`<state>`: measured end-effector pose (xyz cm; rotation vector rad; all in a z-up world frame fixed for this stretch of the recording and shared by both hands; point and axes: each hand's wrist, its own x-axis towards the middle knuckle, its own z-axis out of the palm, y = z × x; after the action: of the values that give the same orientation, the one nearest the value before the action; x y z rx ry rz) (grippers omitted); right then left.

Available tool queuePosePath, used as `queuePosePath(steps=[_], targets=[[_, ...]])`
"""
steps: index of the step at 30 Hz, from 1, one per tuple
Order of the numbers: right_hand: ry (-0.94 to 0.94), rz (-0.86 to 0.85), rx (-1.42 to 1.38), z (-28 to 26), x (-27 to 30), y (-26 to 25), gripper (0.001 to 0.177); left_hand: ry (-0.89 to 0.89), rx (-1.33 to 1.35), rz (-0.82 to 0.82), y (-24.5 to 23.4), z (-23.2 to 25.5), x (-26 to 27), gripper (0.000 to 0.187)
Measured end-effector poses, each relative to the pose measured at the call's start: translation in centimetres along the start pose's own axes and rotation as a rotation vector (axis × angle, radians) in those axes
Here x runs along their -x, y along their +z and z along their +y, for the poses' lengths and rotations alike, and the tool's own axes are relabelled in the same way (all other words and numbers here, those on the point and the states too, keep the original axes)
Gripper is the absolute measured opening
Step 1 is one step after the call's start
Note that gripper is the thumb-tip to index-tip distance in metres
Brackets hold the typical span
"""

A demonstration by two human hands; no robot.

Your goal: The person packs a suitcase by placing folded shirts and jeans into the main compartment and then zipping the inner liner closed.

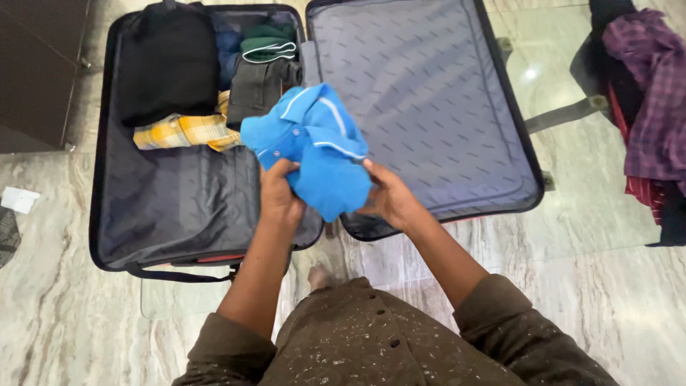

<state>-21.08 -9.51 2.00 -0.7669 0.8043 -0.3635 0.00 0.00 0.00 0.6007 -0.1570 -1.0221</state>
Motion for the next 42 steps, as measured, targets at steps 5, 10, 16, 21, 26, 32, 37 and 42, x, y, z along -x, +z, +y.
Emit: queuePosePath(steps=[5,10,16,21,26,32,37,42], targets=[[-0.165,-0.153,-0.315,-2.4,5.2,-1.3,0.065,-0.137,-0.044,-0.116,7.4,-2.5,5.7,0.064],[-0.465,0.004,-0.197,-5.5,11.1,-4.8,0.051,-0.223,0.227,-0.337,11.9,-3.8,9.0,0.070],[-0.656,0.160,-0.060,-7.5,18.6,-11.3,0.047,-0.294,0.211,-0.249,16.4,-7.3,11.7,0.083],[-0.732,0.333,-0.041,-6.1,24.6,-15.9,0.045,-0.523,0.250,-0.392,18.9,-12.9,13.5,0.086],[-0.826,0.534,-0.098,-5.4,30.4,-19.7,0.048,-0.626,0.165,-0.434,21.4,-18.0,13.2,0.084],[-0.922,0.761,-0.211,-4.8,35.1,-24.6,0.037,-0.788,0.169,-0.507,26.3,-24.6,11.1,0.074],[-0.951,0.918,-0.170,-5.2,36.9,-29.9,0.028,-0.812,0.194,-0.575,29.3,-30.3,9.9,0.072],[-0.956,0.968,-0.148,-8.3,37.9,-33.7,0.026,-0.902,0.247,-0.541,33.0,-34.9,8.3,0.074]])
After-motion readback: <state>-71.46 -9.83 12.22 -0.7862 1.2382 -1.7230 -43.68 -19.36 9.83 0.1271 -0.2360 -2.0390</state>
